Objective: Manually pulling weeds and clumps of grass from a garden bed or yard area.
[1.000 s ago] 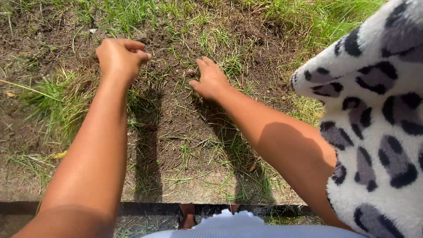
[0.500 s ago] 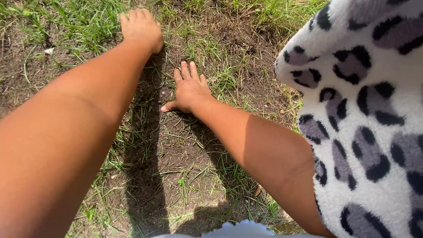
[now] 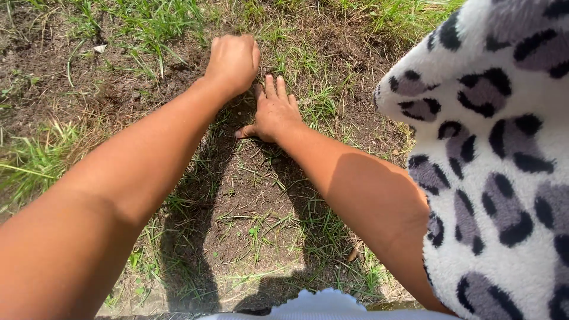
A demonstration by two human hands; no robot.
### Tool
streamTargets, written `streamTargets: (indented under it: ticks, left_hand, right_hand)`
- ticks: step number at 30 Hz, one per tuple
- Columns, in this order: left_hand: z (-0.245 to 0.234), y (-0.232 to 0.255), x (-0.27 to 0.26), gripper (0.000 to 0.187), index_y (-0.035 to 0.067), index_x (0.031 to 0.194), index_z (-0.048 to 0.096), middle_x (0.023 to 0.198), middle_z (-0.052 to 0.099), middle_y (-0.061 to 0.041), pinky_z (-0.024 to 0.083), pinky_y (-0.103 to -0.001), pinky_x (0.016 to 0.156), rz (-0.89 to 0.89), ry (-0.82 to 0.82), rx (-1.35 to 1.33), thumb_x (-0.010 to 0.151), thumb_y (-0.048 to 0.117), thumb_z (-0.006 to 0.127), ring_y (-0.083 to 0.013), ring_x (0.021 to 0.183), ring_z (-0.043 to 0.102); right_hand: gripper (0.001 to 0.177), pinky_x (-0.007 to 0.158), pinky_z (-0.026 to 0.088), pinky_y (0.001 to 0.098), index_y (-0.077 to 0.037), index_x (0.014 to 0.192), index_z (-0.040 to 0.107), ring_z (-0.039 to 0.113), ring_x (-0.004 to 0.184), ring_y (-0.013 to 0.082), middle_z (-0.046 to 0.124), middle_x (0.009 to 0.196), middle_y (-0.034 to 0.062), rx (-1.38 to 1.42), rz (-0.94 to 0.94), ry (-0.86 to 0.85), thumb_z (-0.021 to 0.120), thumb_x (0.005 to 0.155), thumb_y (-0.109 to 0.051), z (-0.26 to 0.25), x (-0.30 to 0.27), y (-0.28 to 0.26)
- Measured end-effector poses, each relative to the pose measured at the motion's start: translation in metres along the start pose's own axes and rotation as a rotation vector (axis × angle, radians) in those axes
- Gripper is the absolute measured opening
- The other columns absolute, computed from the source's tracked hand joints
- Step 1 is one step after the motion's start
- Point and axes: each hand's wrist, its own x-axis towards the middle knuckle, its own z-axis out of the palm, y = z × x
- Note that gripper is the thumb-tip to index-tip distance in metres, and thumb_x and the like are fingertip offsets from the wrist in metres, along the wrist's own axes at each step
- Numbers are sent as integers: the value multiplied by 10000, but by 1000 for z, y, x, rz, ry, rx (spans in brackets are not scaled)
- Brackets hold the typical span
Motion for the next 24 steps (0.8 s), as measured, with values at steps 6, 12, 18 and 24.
streamTargets:
  ticks: [6, 12, 18, 24]
  left_hand:
    - [3, -86, 15, 415, 24, 1329, 559, 1285, 575, -202, 380, -530, 1012, -193, -89, 159, 945, 182, 570, -357, 1210, 511]
    - [-8, -145, 33, 644, 99, 1496, 464, 1517, 417, -190, 221, -580, 1114, -158, -161, 556, 870, 196, 578, -372, 1422, 317]
    - [18, -171, 40, 334, -12, 1239, 702, 1167, 707, -211, 411, -497, 1056, -150, -319, 668, 1063, 199, 511, -339, 1152, 651]
    - [23, -194, 44, 251, -34, 1053, 765, 1081, 727, -284, 566, -500, 846, -263, -348, 356, 893, 137, 676, -404, 923, 724]
  right_hand:
    - [1397, 1263, 115, 548, -98, 1635, 77, -83, 1579, 346, -49, 1716, 150, 17, 35, 11, 756, 638, -803, 0, -2, -3]
    - [1383, 1251, 133, 564, -112, 1638, 73, -89, 1582, 343, -59, 1722, 132, 1, 38, -10, 746, 645, -802, -3, -2, -1]
    - [1396, 1253, 133, 566, -123, 1640, 68, -90, 1582, 331, -62, 1721, 122, 2, 41, -2, 748, 632, -810, 1, 2, -1]
    - [1412, 1253, 124, 567, -136, 1640, 54, -99, 1583, 315, -77, 1721, 113, 13, 46, -3, 740, 611, -818, 3, 1, -3]
